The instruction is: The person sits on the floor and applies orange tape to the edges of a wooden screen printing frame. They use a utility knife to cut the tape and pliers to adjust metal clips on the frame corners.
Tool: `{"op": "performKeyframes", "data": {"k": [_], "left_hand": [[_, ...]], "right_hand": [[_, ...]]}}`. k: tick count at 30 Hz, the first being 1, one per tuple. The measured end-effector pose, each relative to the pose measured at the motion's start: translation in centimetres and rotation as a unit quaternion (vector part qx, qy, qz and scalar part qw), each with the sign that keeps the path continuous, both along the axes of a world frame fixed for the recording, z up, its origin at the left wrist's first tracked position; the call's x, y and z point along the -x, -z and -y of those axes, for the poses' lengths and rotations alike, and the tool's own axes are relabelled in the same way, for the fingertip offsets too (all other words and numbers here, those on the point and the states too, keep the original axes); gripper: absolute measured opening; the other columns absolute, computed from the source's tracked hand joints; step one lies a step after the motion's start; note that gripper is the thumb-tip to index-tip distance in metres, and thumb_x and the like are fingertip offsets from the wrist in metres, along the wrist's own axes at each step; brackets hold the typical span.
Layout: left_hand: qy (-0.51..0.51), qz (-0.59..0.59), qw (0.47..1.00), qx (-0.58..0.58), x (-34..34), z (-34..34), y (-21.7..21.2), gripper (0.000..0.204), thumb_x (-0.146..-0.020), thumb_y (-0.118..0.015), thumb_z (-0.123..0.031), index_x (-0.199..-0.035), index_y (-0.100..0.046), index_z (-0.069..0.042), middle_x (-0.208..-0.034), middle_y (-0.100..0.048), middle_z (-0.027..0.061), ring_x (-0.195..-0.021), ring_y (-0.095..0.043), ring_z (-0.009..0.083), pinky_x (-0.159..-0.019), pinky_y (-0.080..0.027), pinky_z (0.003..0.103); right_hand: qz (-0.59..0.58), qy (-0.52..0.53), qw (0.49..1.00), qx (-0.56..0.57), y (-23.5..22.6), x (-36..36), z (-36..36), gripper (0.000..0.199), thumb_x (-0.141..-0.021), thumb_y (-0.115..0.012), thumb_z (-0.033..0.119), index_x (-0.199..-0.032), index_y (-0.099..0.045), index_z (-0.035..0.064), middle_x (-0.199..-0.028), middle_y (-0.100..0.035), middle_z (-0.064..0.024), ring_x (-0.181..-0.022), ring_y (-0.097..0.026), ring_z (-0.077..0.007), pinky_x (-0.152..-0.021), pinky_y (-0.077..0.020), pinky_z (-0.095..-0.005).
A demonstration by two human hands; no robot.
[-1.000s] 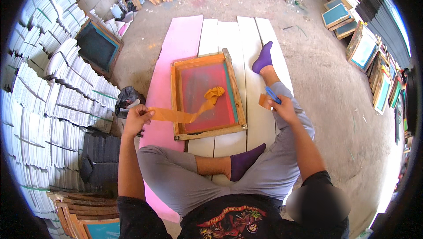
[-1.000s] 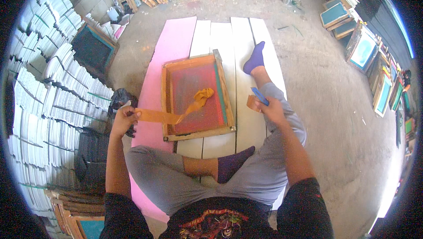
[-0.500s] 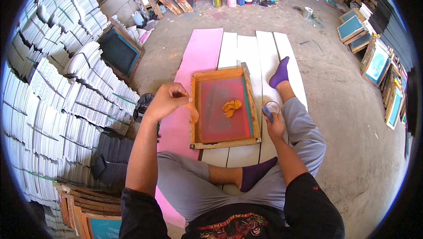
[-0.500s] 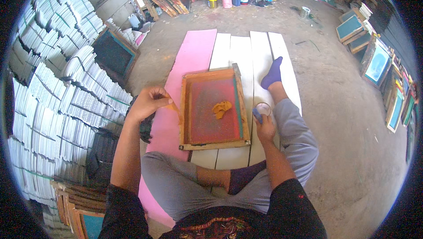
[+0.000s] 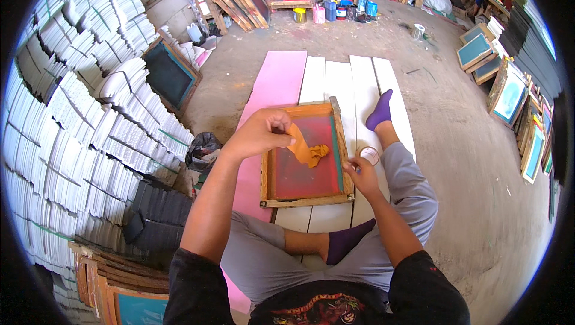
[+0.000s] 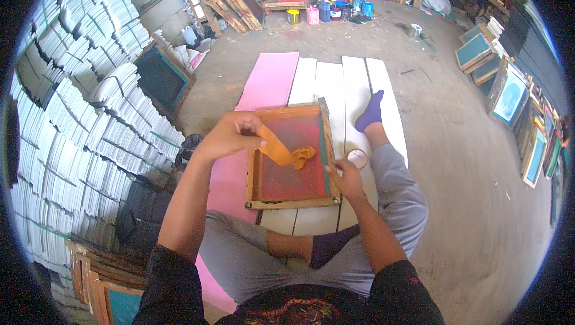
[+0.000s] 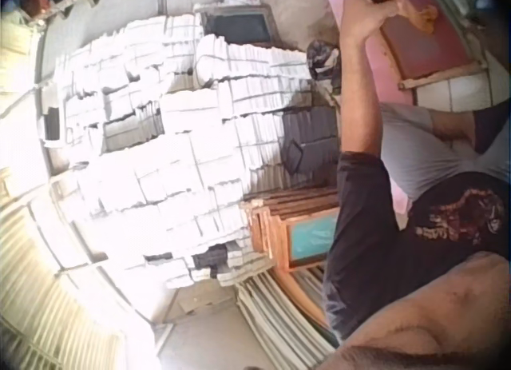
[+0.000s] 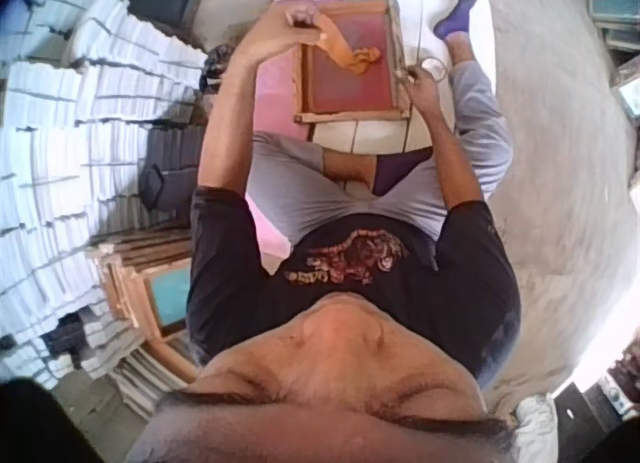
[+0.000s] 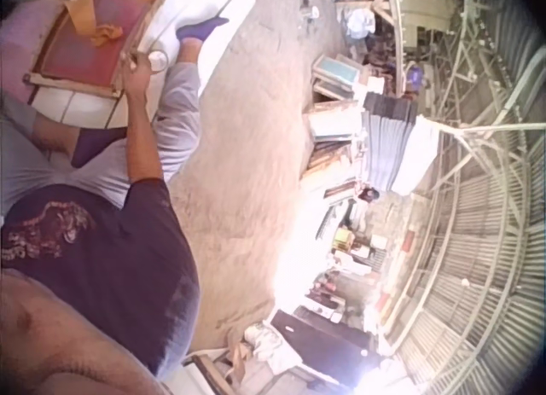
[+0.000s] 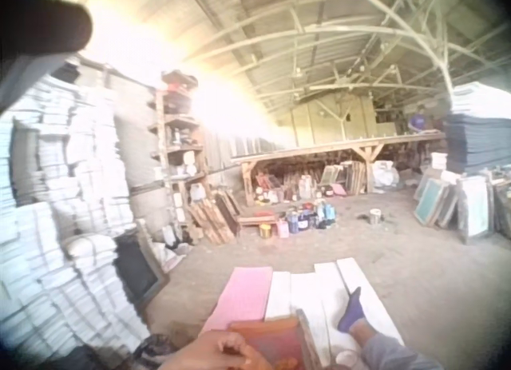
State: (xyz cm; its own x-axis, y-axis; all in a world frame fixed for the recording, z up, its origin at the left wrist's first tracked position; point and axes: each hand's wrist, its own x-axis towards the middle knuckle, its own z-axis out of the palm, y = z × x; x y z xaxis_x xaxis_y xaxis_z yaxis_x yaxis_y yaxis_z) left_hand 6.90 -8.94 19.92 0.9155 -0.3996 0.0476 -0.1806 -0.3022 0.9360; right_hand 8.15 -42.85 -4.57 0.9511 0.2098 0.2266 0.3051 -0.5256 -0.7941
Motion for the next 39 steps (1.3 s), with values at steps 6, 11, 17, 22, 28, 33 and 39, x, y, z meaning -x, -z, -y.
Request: {"op": "performKeyframes", "data": {"k": [6, 11, 17, 22, 28, 33, 39], "left_hand": [[0.089, 0.021, 0.995, -0.046, 0.5, 1.1, -1.9, 0.018, -0.084, -0.08, -0.003, -0.091, -0.064, -0.004, -0.081, -0.063, -0.0034, -0.075, -0.057, 0.0059, -0.069, -0.046, 0.024], [0.058, 0.038, 0.998, -0.002, -0.2, 1.0, -2.0, 0.018, -0.083, -0.08, -0.006, -0.092, -0.065, -0.004, -0.079, -0.063, -0.0016, -0.071, -0.058, 0.0056, -0.063, -0.045, 0.024], [-0.154, -0.025, 0.981, 0.114, 1.0, -0.3, 0.8, 0.042, -0.09, -0.078, -0.016, -0.126, -0.06, -0.003, -0.095, -0.07, 0.0018, -0.087, -0.067, 0.0146, -0.08, -0.054, 0.029], [-0.095, -0.017, 0.974, 0.207, 4.7, 3.3, 9.7, 0.046, -0.093, -0.076, -0.019, -0.131, -0.058, 0.001, -0.112, -0.07, 0.0036, -0.094, -0.065, 0.0111, -0.087, -0.052, 0.029], [-0.073, -0.105, 0.963, 0.235, 6.4, 5.0, 16.2, 0.024, -0.093, -0.075, -0.012, -0.115, -0.071, -0.001, -0.101, -0.072, -0.0006, -0.092, -0.063, 0.0078, -0.086, -0.051, 0.027], [-0.071, -0.13, 0.956, 0.252, 7.2, 4.6, 18.4, 0.02, -0.094, -0.074, -0.011, -0.111, -0.072, -0.001, -0.099, -0.072, 0.001, -0.089, -0.065, 0.0095, -0.084, -0.052, 0.027], [-0.088, -0.231, 0.922, 0.299, 8.0, 5.6, 17.7, 0.015, -0.096, -0.071, -0.012, -0.107, -0.07, -0.002, -0.096, -0.071, 0.004, -0.087, -0.068, 0.0137, -0.079, -0.057, 0.03]], "right_hand": [[-0.036, -0.25, 0.923, -0.289, -15.7, 0.3, -9.8, 0.035, -0.098, -0.071, 0.021, -0.126, -0.064, 0.0007, -0.12, -0.066, -0.0065, -0.112, -0.059, -0.0141, -0.09, -0.0511, -0.031], [-0.139, -0.279, 0.915, -0.255, -16.3, -1.1, -10.0, 0.02, -0.097, -0.072, 0.02, -0.106, -0.071, 0.0018, -0.091, -0.069, 0.0005, -0.082, -0.062, -0.0077, -0.072, -0.05, -0.0252], [-0.207, -0.16, 0.91, -0.323, -18.8, -0.6, -9.7, 0.014, -0.094, -0.076, 0.02, -0.093, -0.072, 0.0063, -0.078, -0.067, 0.0037, -0.068, -0.058, -0.0047, -0.059, -0.0459, -0.0213], [-0.27, -0.059, 0.853, -0.443, -18.4, -1.5, -10.1, 0.015, -0.092, -0.078, 0.024, -0.091, -0.071, 0.0112, -0.077, -0.065, 0.0042, -0.061, -0.055, -0.0047, -0.052, -0.0434, -0.0211], [-0.259, 0.008, 0.845, -0.468, -18.8, -2.5, -8.5, 0.015, -0.093, -0.077, 0.027, -0.092, -0.071, 0.0135, -0.08, -0.066, 0.005, -0.063, -0.054, -0.005, -0.052, -0.0428, -0.0223], [-0.249, 0.039, 0.86, -0.445, -18.7, -3.3, -6.8, 0.015, -0.094, -0.075, 0.029, -0.093, -0.071, 0.0148, -0.08, -0.065, 0.0068, -0.068, -0.053, -0.0053, -0.058, -0.0434, -0.0229], [-0.226, 0.089, 0.892, -0.381, -16.7, -4.0, -6.3, 0.016, -0.095, -0.074, 0.027, -0.095, -0.071, 0.0119, -0.079, -0.063, 0.0054, -0.068, -0.053, -0.0074, -0.057, -0.0425, -0.0253]]}}
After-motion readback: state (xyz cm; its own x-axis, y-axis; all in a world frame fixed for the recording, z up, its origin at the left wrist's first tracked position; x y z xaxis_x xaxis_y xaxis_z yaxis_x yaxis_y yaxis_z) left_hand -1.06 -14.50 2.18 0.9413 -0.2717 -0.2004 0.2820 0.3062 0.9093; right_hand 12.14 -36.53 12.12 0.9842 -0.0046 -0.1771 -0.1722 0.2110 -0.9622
